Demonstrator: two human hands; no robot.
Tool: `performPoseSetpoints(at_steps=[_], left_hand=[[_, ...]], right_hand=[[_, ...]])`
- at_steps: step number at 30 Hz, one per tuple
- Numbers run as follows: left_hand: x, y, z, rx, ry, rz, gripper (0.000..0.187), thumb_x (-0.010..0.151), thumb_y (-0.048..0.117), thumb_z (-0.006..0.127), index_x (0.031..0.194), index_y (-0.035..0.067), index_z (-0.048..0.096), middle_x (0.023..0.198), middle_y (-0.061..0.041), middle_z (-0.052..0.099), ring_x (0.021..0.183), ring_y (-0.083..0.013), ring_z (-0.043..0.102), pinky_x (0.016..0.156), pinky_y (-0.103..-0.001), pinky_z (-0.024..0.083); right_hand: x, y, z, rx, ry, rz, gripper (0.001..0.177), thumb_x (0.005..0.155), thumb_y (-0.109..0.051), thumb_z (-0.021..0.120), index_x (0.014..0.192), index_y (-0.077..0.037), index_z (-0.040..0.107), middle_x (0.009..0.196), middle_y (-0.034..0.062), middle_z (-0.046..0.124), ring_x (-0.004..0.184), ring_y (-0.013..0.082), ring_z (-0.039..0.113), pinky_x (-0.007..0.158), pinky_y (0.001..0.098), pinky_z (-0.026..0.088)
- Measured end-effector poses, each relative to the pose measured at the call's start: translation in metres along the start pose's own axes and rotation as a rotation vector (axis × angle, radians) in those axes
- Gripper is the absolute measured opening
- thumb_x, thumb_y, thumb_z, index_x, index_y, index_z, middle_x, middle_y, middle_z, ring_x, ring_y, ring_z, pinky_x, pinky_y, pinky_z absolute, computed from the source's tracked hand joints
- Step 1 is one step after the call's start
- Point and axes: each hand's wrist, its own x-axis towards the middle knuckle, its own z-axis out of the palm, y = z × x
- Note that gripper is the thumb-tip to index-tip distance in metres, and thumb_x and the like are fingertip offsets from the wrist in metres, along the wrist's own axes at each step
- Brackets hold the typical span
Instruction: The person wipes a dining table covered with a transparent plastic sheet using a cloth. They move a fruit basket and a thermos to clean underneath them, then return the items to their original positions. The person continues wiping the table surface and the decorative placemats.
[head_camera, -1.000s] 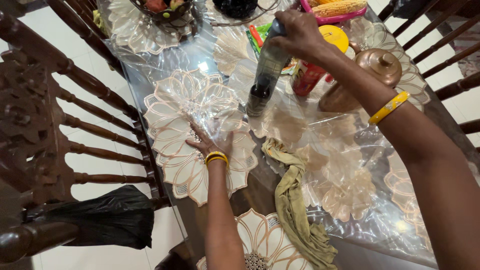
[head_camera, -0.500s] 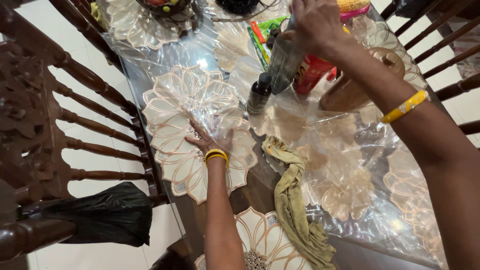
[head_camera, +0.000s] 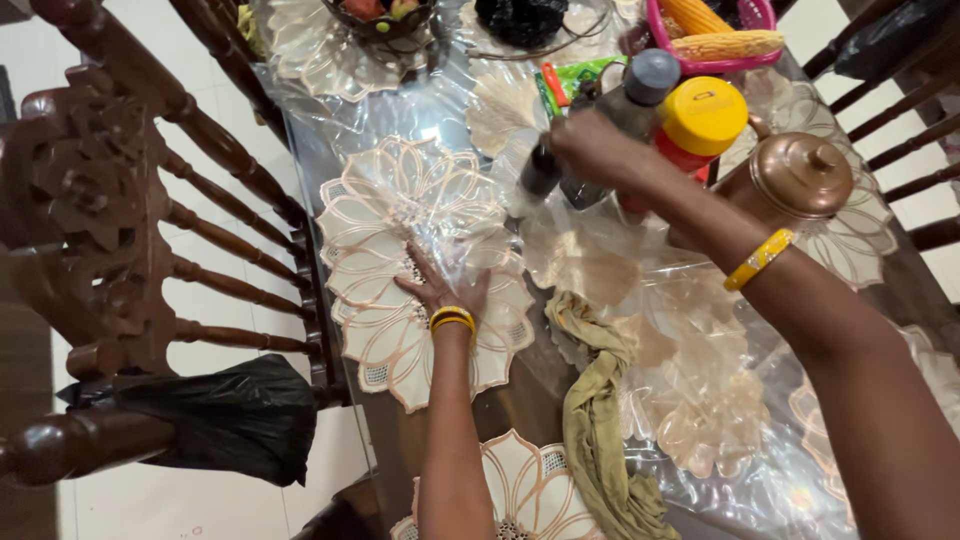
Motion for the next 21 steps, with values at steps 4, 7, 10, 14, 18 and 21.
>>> performPoseSetpoints(at_steps=[4,7,10,14,18,21], left_hand=[[0.004,0.002,0.000,0.098,0.009,0.028,0.092,0.089,0.076,0.041,0.161,0.020,0.030,0.167,-0.030,-0.003,0.152,-0.0474,-0.019,0.107,-0.084,0.002],[0.004,0.004,-0.003,0.179,-0.060,0.025,0.092,0.091,0.077,0.038,0.162,0.021,0.025,0.169,-0.026,0.001,0.151,-0.0480,-0.020,0.106,-0.085,0.003],[0.003,0.005,-0.009,0.208,-0.116,0.022,0.090,0.093,0.077,0.035,0.163,0.022,0.022,0.170,-0.025,0.000,0.152,-0.0486,-0.020,0.106,-0.085,0.002],[0.000,0.002,-0.011,0.037,0.008,0.084,0.088,0.089,0.072,0.035,0.164,0.029,0.017,0.172,-0.012,-0.001,0.151,-0.0473,-0.019,0.106,-0.087,-0.001],[0.003,0.000,-0.005,0.099,-0.064,0.108,0.085,0.091,0.071,0.033,0.164,0.035,0.010,0.171,-0.008,-0.004,0.150,-0.0485,-0.020,0.105,-0.090,0.002],[0.015,0.002,0.011,0.426,-0.241,0.089,0.086,0.092,0.072,0.032,0.165,0.031,0.010,0.169,-0.015,-0.005,0.147,-0.0528,-0.020,0.098,-0.091,0.007]], right_hand=[[0.041,0.008,-0.003,-0.212,0.044,0.048,0.013,0.072,0.001,0.068,0.084,-0.001,0.072,0.087,0.0212,0.069,0.081,0.0385,0.070,0.067,0.0485,0.056],[0.065,0.010,0.011,-0.284,-0.110,0.129,0.014,0.075,0.001,0.067,0.086,-0.001,0.074,0.089,0.0205,0.072,0.088,0.0376,0.071,0.074,0.0487,0.056],[0.070,0.016,0.011,-0.291,-0.279,0.294,0.020,0.081,0.001,0.065,0.097,-0.001,0.077,0.100,0.0208,0.074,0.101,0.0361,0.068,0.086,0.0477,0.055],[0.062,0.003,0.010,-1.007,0.425,0.000,0.071,0.045,-0.016,0.056,0.114,-0.011,0.069,0.118,0.0184,0.070,0.105,0.0335,0.070,0.080,0.0445,0.055],[0.013,-0.090,0.054,-0.001,-0.079,0.171,0.060,0.094,-0.029,0.065,0.145,0.000,0.054,0.136,0.0266,0.056,0.119,0.0422,0.060,0.094,0.0531,0.052],[-0.020,-0.173,0.101,0.002,0.180,0.133,0.075,0.078,-0.057,0.072,0.119,0.005,0.063,0.130,0.0347,0.057,0.119,0.0499,0.058,0.089,0.0593,0.052]])
